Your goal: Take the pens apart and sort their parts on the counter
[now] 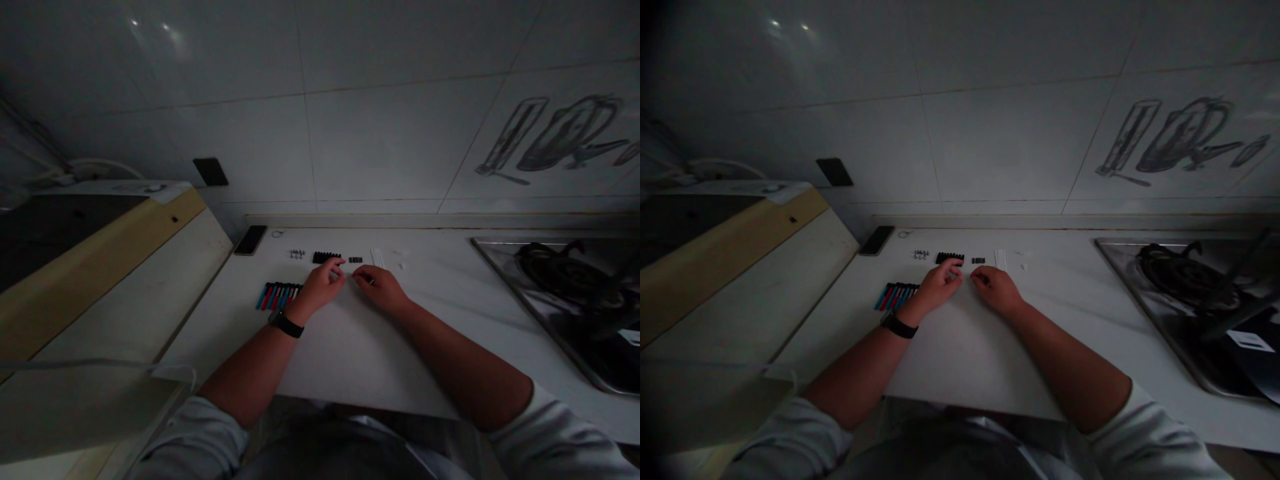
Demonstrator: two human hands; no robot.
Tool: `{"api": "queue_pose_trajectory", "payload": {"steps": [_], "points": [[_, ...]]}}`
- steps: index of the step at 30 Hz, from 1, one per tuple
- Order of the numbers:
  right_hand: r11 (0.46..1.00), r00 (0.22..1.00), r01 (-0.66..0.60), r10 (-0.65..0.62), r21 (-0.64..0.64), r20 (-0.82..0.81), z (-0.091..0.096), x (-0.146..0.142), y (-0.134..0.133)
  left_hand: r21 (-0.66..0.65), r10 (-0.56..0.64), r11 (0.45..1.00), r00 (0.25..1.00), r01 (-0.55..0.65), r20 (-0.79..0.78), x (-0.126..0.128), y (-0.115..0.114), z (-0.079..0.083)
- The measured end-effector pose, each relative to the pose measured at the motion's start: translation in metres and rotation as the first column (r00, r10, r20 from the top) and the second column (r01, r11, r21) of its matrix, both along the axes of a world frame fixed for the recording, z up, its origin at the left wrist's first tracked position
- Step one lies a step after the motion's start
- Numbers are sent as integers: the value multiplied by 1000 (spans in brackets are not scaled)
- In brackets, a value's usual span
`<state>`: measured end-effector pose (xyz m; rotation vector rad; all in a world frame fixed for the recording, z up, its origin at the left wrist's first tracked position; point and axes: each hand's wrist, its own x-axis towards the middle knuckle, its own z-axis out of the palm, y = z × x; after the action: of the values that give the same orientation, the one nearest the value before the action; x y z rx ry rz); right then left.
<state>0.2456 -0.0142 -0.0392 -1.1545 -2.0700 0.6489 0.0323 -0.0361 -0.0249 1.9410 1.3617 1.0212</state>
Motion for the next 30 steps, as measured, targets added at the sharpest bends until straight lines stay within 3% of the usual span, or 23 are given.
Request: {"api": "queue_pose_trajectory", "payload": {"steps": [9,16,30], "points": [[998,983,14,-26,66,180,-1,3,-1,26,9,1000,1000,-9,-1,1,-4,-3],[995,950,52,-77,90,302,1,4,0,-32,18,999,1000,-18,8,3,-5,-7],[993,952,64,-90,96,291,10,1,-8,-91,-22,995,998,28,62,10,-8,-4]]}}
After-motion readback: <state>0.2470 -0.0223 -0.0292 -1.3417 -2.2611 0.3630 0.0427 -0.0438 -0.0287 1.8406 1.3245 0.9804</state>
